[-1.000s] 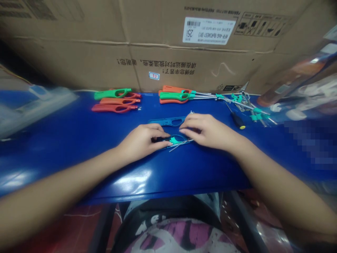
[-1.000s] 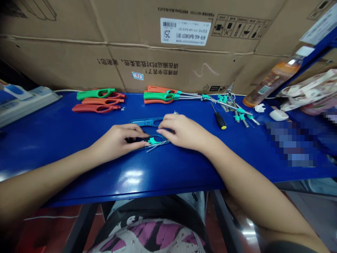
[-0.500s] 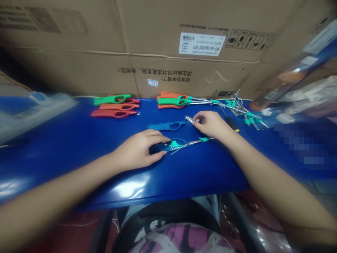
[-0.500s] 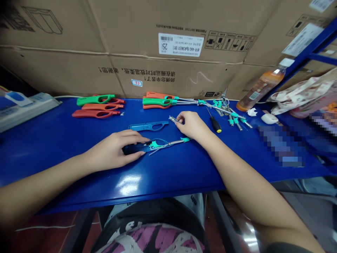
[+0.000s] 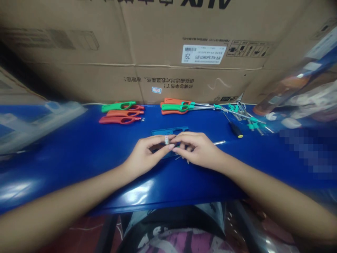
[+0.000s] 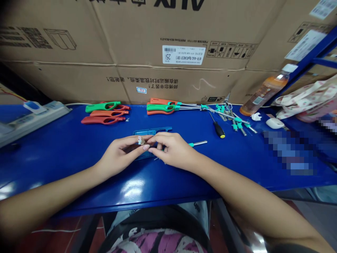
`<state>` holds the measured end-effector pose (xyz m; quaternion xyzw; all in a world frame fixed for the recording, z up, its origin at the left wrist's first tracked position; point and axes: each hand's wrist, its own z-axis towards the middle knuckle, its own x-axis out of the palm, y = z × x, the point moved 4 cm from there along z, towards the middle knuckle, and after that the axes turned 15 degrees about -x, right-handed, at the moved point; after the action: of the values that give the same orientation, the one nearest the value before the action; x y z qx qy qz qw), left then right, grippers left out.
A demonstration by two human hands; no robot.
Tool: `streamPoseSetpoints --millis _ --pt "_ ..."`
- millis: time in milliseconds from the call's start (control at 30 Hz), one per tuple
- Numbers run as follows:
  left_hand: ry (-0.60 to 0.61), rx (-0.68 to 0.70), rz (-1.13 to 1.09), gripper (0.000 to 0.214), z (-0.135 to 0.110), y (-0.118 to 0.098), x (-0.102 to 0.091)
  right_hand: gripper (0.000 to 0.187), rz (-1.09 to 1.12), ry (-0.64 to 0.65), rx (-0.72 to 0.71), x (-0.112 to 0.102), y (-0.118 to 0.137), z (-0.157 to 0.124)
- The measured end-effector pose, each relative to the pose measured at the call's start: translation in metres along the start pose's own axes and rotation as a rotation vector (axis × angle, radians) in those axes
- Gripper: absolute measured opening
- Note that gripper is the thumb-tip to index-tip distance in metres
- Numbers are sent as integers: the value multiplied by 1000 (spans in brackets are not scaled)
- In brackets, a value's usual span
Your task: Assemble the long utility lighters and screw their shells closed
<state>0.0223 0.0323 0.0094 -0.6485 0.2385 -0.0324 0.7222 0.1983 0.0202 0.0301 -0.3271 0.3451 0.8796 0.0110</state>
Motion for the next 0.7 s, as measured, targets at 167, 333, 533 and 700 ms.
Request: streamPoseSetpoints --millis 167,333,533,700 --pt "-69 -46 0 22 2 1 -5 12 -114 435 -50 -10 0 -6" --pt "-12 -22 172 27 1 2 -5 5 -120 545 -5 -8 -1 -8" --pt "52 4 317 22 1 3 -7 7 45 370 199 -12 -12 -5" --pt "42 40 365 23 1 2 -7 20 382 342 387 -6 -30 -11"
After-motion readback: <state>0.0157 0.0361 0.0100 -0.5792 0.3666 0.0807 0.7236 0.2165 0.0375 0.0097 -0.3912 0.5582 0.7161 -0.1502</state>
